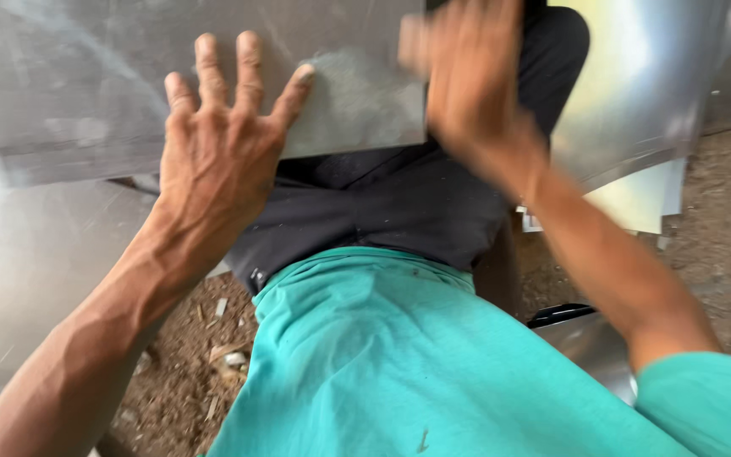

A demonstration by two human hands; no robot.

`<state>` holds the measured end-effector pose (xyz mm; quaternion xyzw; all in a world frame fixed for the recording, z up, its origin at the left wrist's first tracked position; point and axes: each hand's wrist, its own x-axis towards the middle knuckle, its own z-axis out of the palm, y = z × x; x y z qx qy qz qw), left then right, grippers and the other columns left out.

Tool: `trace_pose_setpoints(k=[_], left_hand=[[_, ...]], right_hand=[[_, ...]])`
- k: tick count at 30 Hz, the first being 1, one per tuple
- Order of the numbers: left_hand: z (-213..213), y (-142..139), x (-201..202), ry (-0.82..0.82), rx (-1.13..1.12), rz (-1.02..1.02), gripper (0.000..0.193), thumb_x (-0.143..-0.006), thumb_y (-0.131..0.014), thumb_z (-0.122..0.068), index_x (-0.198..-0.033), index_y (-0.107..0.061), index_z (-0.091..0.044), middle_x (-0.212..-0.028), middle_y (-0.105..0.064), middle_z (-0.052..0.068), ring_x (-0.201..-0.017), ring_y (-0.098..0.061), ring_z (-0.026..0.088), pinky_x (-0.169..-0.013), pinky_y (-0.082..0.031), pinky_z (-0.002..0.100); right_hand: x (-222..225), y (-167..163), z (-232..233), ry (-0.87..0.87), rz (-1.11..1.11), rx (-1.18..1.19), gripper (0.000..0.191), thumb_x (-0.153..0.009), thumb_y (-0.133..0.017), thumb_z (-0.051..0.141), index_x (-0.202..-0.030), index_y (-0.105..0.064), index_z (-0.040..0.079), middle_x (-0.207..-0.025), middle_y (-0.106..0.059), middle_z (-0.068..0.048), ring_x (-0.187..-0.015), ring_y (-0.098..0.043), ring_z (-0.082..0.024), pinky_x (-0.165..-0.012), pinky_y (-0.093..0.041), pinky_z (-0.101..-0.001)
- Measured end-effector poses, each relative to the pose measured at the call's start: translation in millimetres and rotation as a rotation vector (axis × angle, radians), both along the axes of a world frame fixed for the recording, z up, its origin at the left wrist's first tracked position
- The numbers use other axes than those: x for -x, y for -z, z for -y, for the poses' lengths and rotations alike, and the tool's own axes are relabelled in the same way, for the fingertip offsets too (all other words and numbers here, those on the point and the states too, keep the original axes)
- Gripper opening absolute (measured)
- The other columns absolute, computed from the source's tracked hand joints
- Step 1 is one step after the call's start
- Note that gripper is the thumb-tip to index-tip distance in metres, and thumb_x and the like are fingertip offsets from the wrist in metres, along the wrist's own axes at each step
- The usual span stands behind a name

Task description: The person sits cross-legged on the ground and repeatedly scrapes the surface of a metal sheet using a small handheld tool. They hold the sheet steady with one hand while scraping with the other, occasionally lifting and repositioning the sheet to access different areas.

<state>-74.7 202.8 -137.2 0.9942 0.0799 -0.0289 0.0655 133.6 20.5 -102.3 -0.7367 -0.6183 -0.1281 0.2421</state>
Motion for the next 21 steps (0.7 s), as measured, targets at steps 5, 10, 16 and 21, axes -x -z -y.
trace_pose_setpoints(k=[5, 10, 16, 21], left_hand=[[12, -23, -28, -0.053, 0.071, 0.090, 0.082, -0.085, -0.070, -0.003, -0.162, -0.047, -0.021, -0.161, -0.037, 0.034, -0.141, -0.037, 0.060, -0.109, -0.037, 0.071], [26, -16, -56, 0.010, 0.135, 0.103, 0.101, -0.064, -0.077, -0.004, -0.158, -0.048, -0.025, -0.166, -0.032, 0.018, -0.151, -0.027, 0.044, -0.114, -0.027, 0.073], [20, -5, -60, 0.012, 0.184, 0.052, 0.097, -0.065, -0.077, -0.007, -0.157, -0.047, -0.023, -0.165, -0.033, 0.018, -0.149, -0.027, 0.044, -0.111, -0.028, 0.073], [20, -8, -62, 0.037, 0.209, 0.086, 0.089, -0.074, -0.078, -0.012, -0.157, -0.047, -0.021, -0.164, -0.035, 0.019, -0.148, -0.030, 0.044, -0.109, -0.032, 0.073]], right_hand=[[84, 24, 86, -0.140, -0.242, 0.142, 0.010, -0.094, -0.069, -0.002, -0.086, -0.066, 0.004, -0.082, -0.063, -0.006, -0.070, -0.059, -0.019, -0.070, -0.048, -0.0394], [27, 38, 104, 0.421, -0.486, -0.090, 0.011, -0.101, -0.077, 0.001, -0.111, -0.074, -0.004, -0.090, -0.068, -0.010, -0.076, -0.064, -0.016, -0.066, -0.051, -0.0308], [27, -7, 40, 0.502, -0.578, -0.064, 0.012, -0.097, -0.076, 0.004, -0.108, -0.077, -0.001, -0.086, -0.067, -0.008, -0.069, -0.066, -0.015, -0.062, -0.053, -0.0296], [66, -6, 7, 0.313, -0.552, 0.023, 0.012, -0.092, -0.077, 0.011, -0.098, -0.076, 0.001, -0.093, -0.071, -0.015, -0.084, -0.068, -0.027, -0.073, -0.056, -0.0398]])
